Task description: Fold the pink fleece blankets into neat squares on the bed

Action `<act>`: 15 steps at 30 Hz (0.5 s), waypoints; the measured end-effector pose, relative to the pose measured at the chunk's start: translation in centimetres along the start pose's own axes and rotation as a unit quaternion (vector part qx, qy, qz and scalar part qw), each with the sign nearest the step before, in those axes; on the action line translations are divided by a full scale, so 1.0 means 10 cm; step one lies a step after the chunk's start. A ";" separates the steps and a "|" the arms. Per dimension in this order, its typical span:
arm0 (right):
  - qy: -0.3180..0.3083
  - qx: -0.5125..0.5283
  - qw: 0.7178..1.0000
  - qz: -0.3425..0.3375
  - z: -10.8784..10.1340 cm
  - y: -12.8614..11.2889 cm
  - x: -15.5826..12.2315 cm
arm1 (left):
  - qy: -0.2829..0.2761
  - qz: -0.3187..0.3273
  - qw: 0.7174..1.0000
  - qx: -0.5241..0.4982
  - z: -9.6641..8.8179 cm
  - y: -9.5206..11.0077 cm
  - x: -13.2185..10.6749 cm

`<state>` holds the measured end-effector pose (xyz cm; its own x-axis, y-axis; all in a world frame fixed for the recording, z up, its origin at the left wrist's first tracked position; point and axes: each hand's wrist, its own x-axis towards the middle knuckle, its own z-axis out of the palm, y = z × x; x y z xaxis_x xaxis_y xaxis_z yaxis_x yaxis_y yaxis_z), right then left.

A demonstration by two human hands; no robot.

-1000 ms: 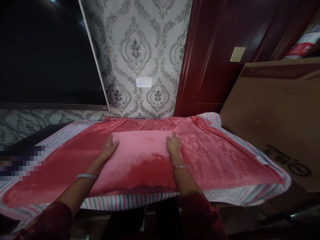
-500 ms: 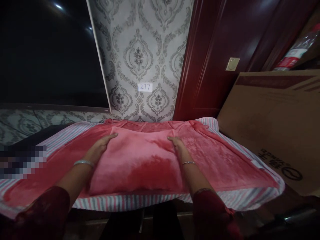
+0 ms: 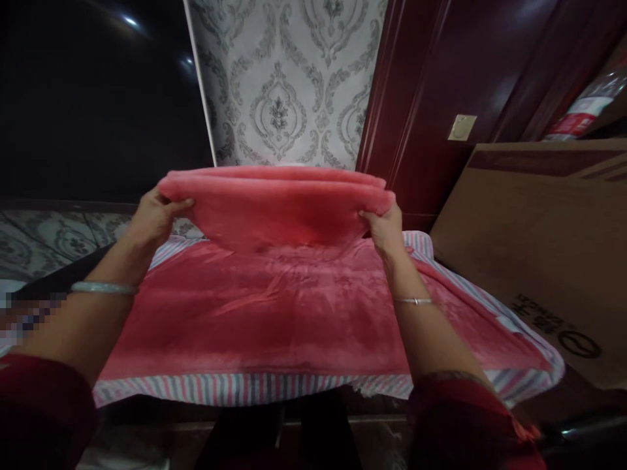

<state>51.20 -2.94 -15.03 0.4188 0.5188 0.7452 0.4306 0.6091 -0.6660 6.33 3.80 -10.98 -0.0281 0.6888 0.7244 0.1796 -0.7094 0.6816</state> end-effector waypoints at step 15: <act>-0.241 -0.162 0.947 0.135 -0.82 0.53 -2.49 | -0.124 -0.289 0.933 0.177 -0.56 -0.93 -2.26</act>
<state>49.59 -17.53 -37.42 0.1689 0.8907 0.4220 0.6152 0.2393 -0.7512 -0.25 -6.01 -33.13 -0.0007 0.9854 0.1705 0.5195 -0.1453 0.8420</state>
